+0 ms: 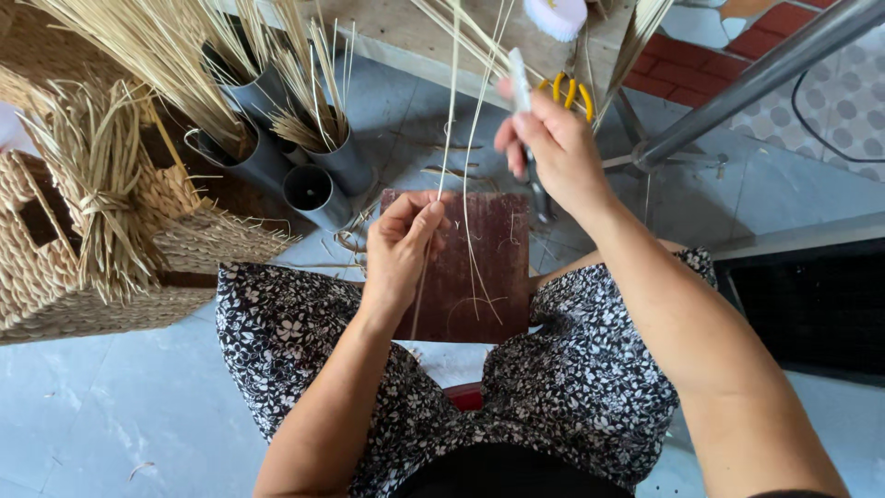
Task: The person sits on the floor and uses a small knife to split and shave thin rattan strips, drawing each strip against the blade to remove the outer layer and even the edges. They set finished strips aside and reach into a container of raw strips to continue.
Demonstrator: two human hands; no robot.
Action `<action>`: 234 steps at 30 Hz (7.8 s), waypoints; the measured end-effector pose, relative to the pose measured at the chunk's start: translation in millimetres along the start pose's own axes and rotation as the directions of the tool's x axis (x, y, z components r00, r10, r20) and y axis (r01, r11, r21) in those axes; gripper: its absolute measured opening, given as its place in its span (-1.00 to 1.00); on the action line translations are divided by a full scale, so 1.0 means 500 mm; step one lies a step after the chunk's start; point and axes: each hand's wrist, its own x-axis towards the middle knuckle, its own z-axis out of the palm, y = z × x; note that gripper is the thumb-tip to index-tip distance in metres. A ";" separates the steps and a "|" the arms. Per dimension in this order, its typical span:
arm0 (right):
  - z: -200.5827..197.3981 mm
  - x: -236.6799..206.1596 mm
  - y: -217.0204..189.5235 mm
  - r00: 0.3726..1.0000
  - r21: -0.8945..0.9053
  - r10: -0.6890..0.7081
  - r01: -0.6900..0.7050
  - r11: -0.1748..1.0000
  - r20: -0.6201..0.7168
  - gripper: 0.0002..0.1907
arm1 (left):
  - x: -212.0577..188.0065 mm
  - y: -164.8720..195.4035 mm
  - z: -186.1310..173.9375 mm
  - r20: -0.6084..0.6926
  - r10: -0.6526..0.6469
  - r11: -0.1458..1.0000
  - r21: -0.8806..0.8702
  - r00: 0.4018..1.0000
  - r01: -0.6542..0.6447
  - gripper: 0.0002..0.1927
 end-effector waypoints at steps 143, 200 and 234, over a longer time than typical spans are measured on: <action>0.010 -0.073 -0.140 0.969 0.451 0.223 -0.246 0.858 0.104 -0.67 | -0.012 0.199 0.044 0.298 0.164 0.569 0.750 0.941 -0.336 -0.82; 0.010 -0.088 -0.118 0.960 0.407 0.271 -0.274 0.872 0.066 -0.68 | -0.030 0.177 -0.024 0.304 -0.198 0.836 0.549 0.932 -0.001 -0.80; 0.001 -0.077 -0.090 0.972 0.354 0.214 -0.236 0.905 0.103 -0.66 | -0.029 0.167 -0.035 0.255 -0.185 0.827 0.562 0.949 0.011 -0.79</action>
